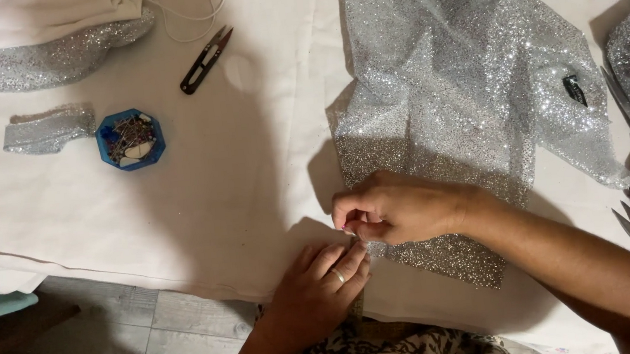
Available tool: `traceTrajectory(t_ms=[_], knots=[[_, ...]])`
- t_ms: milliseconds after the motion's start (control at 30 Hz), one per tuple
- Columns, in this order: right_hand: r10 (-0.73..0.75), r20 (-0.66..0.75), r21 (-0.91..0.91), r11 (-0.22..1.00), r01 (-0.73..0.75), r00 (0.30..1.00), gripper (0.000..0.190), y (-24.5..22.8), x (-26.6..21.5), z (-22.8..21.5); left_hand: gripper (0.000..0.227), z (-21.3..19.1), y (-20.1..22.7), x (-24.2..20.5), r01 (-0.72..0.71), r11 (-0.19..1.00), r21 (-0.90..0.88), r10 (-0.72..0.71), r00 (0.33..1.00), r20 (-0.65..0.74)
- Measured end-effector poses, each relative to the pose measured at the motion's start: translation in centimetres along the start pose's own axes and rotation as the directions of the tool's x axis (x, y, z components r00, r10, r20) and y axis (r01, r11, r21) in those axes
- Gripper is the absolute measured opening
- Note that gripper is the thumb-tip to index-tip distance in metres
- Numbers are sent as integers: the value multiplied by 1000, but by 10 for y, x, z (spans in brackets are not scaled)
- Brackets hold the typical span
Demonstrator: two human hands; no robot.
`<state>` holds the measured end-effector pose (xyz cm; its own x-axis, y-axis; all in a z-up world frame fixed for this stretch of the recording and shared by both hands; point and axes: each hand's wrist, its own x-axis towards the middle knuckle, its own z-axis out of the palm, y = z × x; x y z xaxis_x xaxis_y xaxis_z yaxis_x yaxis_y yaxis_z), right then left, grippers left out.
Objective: Measuring the edge of a silver sparkly fabric with a tape measure and pinning the fold in place to prepare for sewing.
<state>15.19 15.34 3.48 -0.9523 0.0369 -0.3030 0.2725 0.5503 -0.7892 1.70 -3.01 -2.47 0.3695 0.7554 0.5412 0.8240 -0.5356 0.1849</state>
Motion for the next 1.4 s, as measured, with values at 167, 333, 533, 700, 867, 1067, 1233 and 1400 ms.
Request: traceTrajectory(t_ms=[167, 333, 533, 700, 867, 1067, 1233, 1400], knots=[[12, 28, 6, 1000, -12, 1000, 16, -7, 4, -2, 24, -1, 0, 1, 1, 1000, -13, -1, 1000, -2], [79, 89, -98, 993, -70, 993, 17, -19, 10, -7, 25, 2, 0, -1, -16, 1000, -12, 16, 1000, -6], [58, 101, -139, 989, -43, 993, 7, -20, 16, -9, 19, 2, 1, 1, -5, 1000, -25, 5, 1000, -12], [69, 121, -116, 992, -55, 990, 6, -19, 17, -9, 21, 1, 0, 2, -17, 1000, -8, 17, 1000, -19], [28, 108, -99, 995, -17, 994, 8, -17, 18, -8, 23, 0, 1, 1, -18, 1000, -10, 18, 1000, 1], [126, 120, -72, 990, -118, 985, 16, -16, 21, -10, 25, -2, 1, 3, -33, 999, 15, 32, 999, 21], [109, 124, -37, 994, -106, 986, 16, -16, 21, -12, 24, -1, 2, 2, -29, 1000, 0, 29, 999, 22], [104, 135, -80, 992, -93, 985, 13, -17, 22, -13, 25, 2, 3, 0, -23, 1000, 10, 23, 999, 32]])
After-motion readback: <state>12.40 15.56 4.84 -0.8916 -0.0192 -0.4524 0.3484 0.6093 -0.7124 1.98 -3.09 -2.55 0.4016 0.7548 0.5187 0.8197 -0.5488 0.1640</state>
